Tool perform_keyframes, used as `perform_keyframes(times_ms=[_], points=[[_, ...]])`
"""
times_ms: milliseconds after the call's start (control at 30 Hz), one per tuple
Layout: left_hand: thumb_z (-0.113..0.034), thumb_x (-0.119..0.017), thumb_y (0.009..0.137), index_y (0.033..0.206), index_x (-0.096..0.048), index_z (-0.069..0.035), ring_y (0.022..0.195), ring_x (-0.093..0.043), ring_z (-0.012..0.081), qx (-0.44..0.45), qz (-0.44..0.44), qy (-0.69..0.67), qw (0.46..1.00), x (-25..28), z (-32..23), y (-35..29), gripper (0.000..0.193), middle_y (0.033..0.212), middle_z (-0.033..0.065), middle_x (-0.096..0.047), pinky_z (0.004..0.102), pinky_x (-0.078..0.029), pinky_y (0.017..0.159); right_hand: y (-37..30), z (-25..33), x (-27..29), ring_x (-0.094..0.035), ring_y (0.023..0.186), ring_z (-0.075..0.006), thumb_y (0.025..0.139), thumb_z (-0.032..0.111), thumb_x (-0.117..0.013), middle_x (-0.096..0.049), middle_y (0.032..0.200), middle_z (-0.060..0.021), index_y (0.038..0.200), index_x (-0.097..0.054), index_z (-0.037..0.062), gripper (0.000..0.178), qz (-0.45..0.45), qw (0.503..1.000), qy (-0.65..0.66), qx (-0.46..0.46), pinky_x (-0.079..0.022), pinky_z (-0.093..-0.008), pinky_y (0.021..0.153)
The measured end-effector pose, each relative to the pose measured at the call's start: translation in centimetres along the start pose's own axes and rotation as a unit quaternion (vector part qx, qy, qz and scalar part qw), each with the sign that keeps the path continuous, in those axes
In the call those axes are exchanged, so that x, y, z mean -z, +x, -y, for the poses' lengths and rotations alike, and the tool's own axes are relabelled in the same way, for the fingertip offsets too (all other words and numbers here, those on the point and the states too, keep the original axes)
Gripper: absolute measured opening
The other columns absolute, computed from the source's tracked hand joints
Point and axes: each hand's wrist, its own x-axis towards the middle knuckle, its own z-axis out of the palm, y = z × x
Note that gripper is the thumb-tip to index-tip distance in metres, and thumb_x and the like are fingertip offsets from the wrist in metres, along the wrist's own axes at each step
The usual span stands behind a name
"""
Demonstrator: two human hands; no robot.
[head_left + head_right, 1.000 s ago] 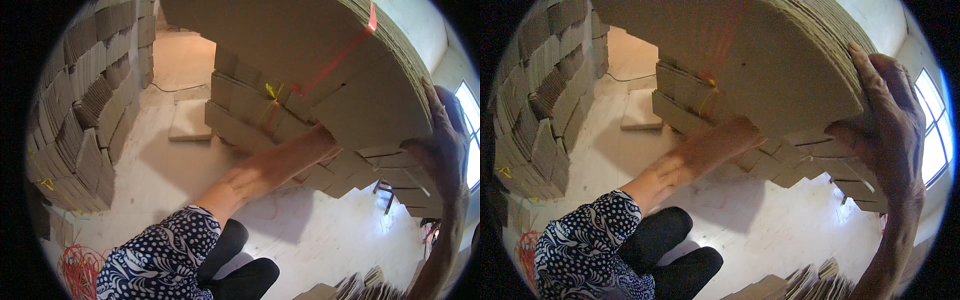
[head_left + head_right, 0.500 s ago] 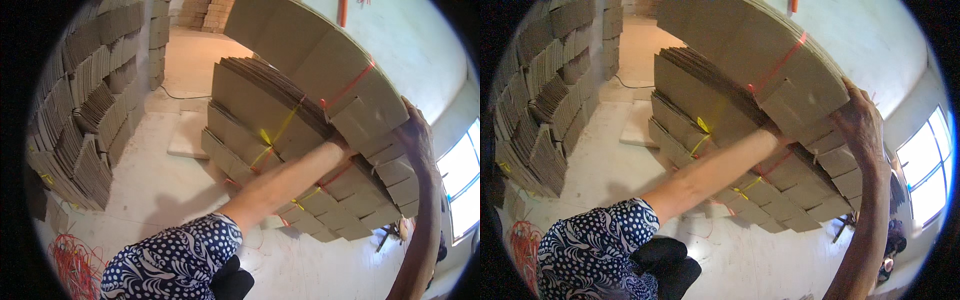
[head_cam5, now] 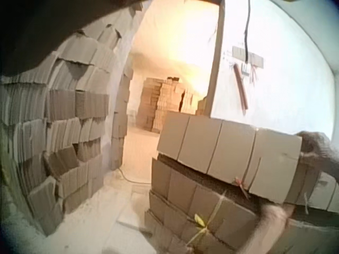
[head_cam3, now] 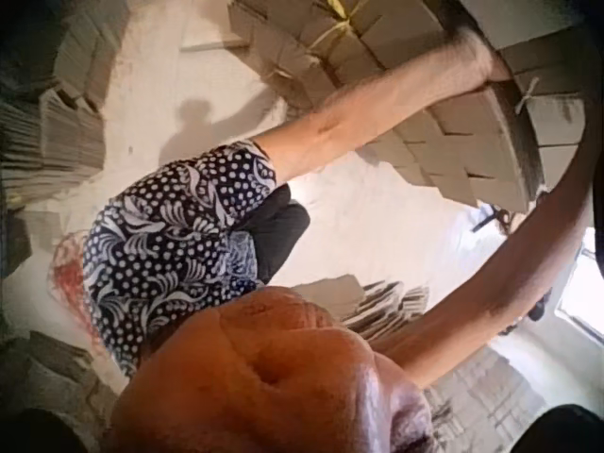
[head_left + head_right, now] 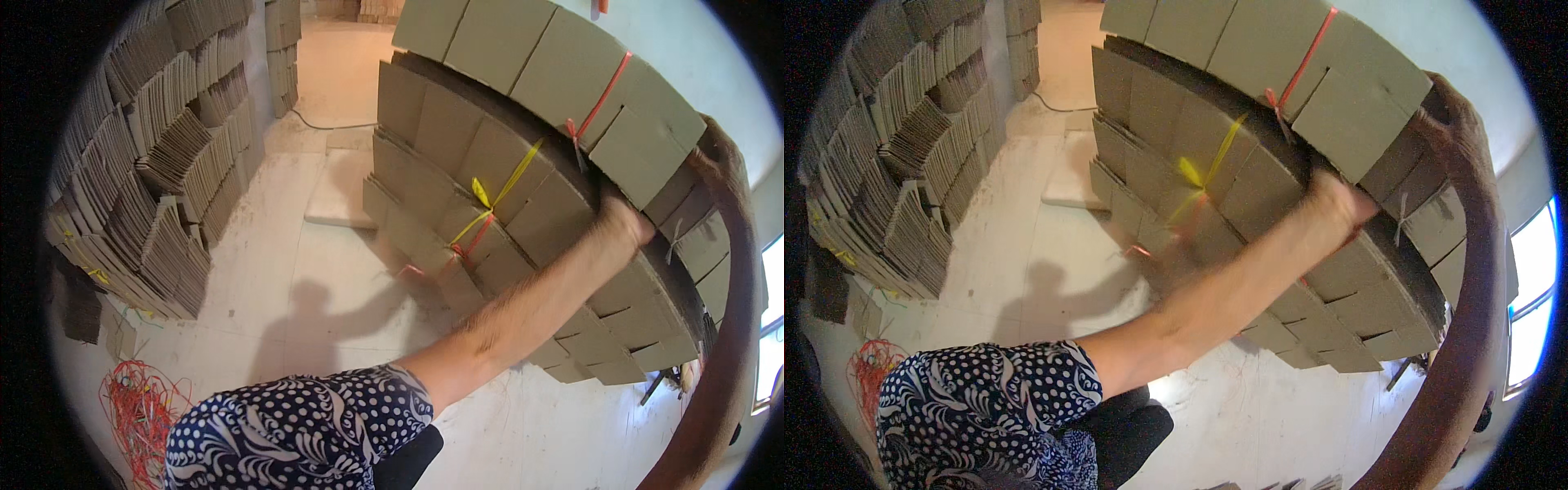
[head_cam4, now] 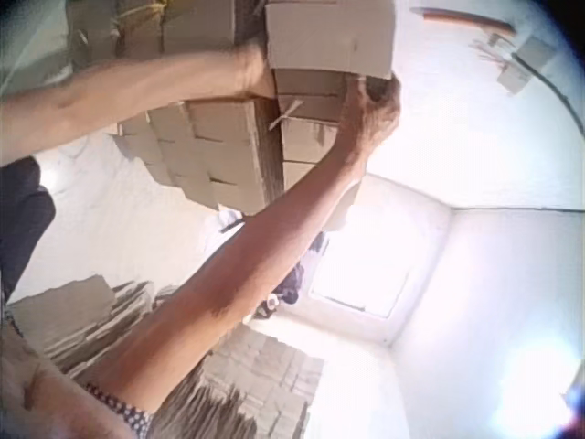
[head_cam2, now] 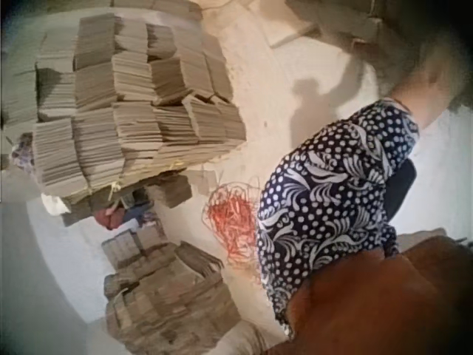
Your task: The person gathers flat cardboard pieces into a stack, aligns them, and ties the bundle with a white string. They then use a red ribbon to secure the bundle further and place it aside.
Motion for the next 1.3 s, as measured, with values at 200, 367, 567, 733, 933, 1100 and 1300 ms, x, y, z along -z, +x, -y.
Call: perform_keyframes(times_ms=[200, 367, 567, 733, 933, 1100, 1300], points=[[-0.024, -0.051, 0.093, 0.145, -0.019, -0.009, 0.128, -0.035, 0.0160, 0.102, 0.196, 0.244, 0.944, 4.8, 0.7, -19.4, 0.063, 0.146, 0.0056, -0.028, 0.0349, -0.026, 0.103, -4.1, 0.1, -1.5, -0.057, 0.108, -0.0303, 0.086, 0.029, -0.060, -0.059, 0.117, -0.0114, 0.129, -0.048, 0.0216, 0.045, -0.132, 0.958, -0.239, 0.091, -0.048, -0.0444, 0.092], [-0.015, -0.065, 0.080, 0.117, -0.048, -0.003, 0.074, -0.052, 0.0111, -0.327, -0.192, 0.653, 0.656, 12.7, -14.6, -16.8, 0.042, 0.090, 0.0060, -0.058, 0.0234, -0.046, 0.069, -5.5, 0.6, -2.5, -0.054, 0.112, -0.0302, 0.088, 0.034, -0.056, -0.057, 0.120, -0.0123, 0.131, -0.046, 0.0241, 0.045, -0.091, 0.980, -0.176, 0.028, -0.045, -0.0463, 0.096], [-0.012, -0.062, 0.082, 0.112, -0.049, -0.003, 0.075, -0.053, 0.0126, -0.042, -0.105, 0.600, 0.792, 15.3, -20.5, -12.5, 0.034, 0.092, 0.0057, -0.060, 0.0266, -0.045, 0.071, -4.4, 1.3, -2.8, -0.049, 0.119, -0.0267, 0.088, 0.030, -0.059, -0.050, 0.129, -0.0110, 0.136, -0.039, 0.0250, 0.052, -0.100, 0.977, -0.186, 0.032, -0.044, -0.0428, 0.099], [-0.013, -0.048, 0.091, 0.100, -0.057, -0.006, 0.070, -0.056, 0.0219, 0.144, 0.269, 0.697, 0.649, 14.7, -12.4, -26.1, 0.014, 0.082, 0.0074, -0.059, 0.0361, -0.046, 0.065, -13.6, 7.7, -2.9, -0.048, 0.120, -0.0262, 0.086, 0.017, -0.063, -0.049, 0.131, -0.0124, 0.136, -0.041, 0.0173, 0.055, -0.215, 0.901, -0.370, 0.071, -0.042, -0.0413, 0.100], [-0.003, -0.043, 0.084, 0.091, -0.057, 0.001, 0.077, -0.056, 0.0352, 0.283, 0.360, 0.840, 0.292, 37.5, -17.7, -31.1, 0.016, 0.087, 0.0204, -0.059, 0.0435, -0.047, 0.070, -39.9, 14.3, -16.7, -0.059, 0.101, -0.0334, 0.078, 0.008, -0.064, -0.061, 0.107, -0.0203, 0.113, -0.056, -0.0012, 0.036, -0.142, 0.934, -0.052, -0.323, -0.045, -0.0387, 0.086], [-0.014, -0.049, 0.084, 0.109, -0.054, 0.004, 0.114, -0.044, 0.0400, 0.176, 0.388, 0.876, 0.224, 51.8, -13.1, -28.3, 0.032, 0.116, 0.0251, -0.053, 0.0485, -0.030, 0.101, -62.1, 25.2, -16.1, -0.063, 0.086, -0.0219, 0.082, 0.008, -0.059, -0.065, 0.093, -0.0156, 0.108, -0.058, -0.0036, 0.028, -0.368, 0.575, 0.124, -0.720, -0.049, -0.0328, 0.077], [-0.032, -0.036, 0.096, 0.143, -0.027, -0.010, 0.137, -0.017, 0.0331, 0.085, 0.519, 0.849, 0.042, 51.0, -11.7, -36.4, 0.053, 0.149, 0.0158, -0.022, 0.0451, -0.016, 0.109, -70.3, 44.8, -24.1, -0.059, 0.068, -0.0169, 0.085, 0.018, -0.053, -0.061, 0.073, -0.0094, 0.097, -0.058, -0.0033, 0.025, -0.496, 0.282, 0.030, -0.821, -0.048, -0.0301, 0.065]])
